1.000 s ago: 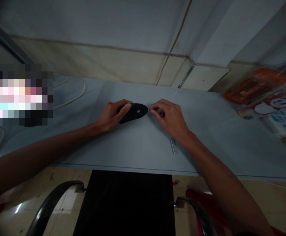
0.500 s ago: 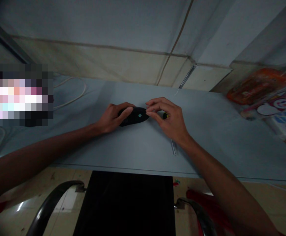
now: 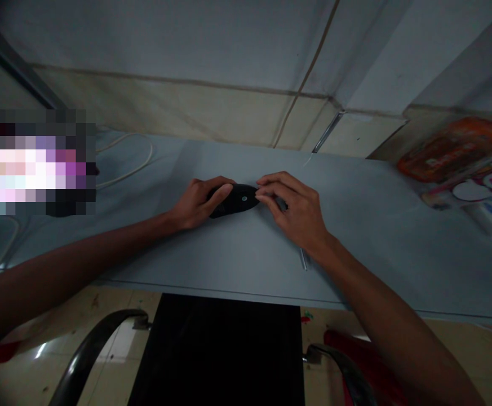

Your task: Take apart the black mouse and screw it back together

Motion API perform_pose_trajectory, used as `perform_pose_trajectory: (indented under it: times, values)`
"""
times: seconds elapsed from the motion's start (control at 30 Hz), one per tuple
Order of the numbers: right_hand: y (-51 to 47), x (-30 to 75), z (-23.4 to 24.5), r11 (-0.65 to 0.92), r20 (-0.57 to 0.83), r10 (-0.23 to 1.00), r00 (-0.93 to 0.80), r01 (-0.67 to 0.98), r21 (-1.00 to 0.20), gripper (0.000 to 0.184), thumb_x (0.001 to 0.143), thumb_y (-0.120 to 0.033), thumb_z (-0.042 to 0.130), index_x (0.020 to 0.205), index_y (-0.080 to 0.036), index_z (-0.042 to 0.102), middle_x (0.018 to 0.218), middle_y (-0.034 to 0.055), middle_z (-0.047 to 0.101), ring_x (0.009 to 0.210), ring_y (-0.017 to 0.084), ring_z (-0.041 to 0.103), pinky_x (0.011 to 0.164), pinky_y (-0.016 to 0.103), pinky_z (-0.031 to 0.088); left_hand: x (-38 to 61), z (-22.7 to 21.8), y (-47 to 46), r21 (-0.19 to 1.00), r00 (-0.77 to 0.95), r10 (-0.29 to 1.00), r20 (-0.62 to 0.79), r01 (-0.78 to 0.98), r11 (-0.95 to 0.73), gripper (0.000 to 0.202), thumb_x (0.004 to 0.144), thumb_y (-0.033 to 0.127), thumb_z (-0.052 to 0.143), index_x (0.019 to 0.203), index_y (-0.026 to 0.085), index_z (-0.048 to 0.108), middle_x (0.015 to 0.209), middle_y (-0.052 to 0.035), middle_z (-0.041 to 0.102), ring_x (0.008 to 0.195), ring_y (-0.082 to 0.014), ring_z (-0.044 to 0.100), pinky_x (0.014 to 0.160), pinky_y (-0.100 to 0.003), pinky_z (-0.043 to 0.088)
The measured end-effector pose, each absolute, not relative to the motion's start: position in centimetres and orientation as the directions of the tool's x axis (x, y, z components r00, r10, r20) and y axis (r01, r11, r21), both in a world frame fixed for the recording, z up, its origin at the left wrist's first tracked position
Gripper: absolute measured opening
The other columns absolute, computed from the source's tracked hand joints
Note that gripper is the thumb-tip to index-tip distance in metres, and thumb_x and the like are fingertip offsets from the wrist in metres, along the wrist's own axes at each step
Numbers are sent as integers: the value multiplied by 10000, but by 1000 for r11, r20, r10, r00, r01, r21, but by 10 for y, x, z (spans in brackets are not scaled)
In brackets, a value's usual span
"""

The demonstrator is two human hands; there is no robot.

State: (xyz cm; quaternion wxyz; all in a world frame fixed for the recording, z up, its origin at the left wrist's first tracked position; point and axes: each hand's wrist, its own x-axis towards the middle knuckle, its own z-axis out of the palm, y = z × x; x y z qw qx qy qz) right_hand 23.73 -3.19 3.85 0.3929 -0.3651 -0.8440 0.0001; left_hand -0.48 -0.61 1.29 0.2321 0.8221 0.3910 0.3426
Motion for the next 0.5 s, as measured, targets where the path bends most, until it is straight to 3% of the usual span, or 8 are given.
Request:
perform_pose_trajectory:
  times: [0.27, 0.5]
  values:
    - [-38, 232, 33, 747, 674, 559, -484, 647, -154, 77, 930, -171, 689, 990, -191, 734, 1102, 72, 755, 970, 172, 741, 848, 313, 615, -6, 13, -8, 650, 485, 797, 361, 482, -588, 542, 1072, 539, 335, 1158, 156, 709, 920, -41, 751, 768, -114, 670, 726, -238, 478]
    - [-33, 237, 32, 711, 707, 580, -404, 675, -196, 29, 935, -182, 692, 950, -182, 717, 1042, 50, 762, 948, 146, 737, 870, 285, 609, -5, 12, -5, 683, 434, 833, 344, 492, -539, 573, 1066, 580, 340, 1115, 164, 731, 845, -22, 724, 696, -91, 626, 677, -223, 441]
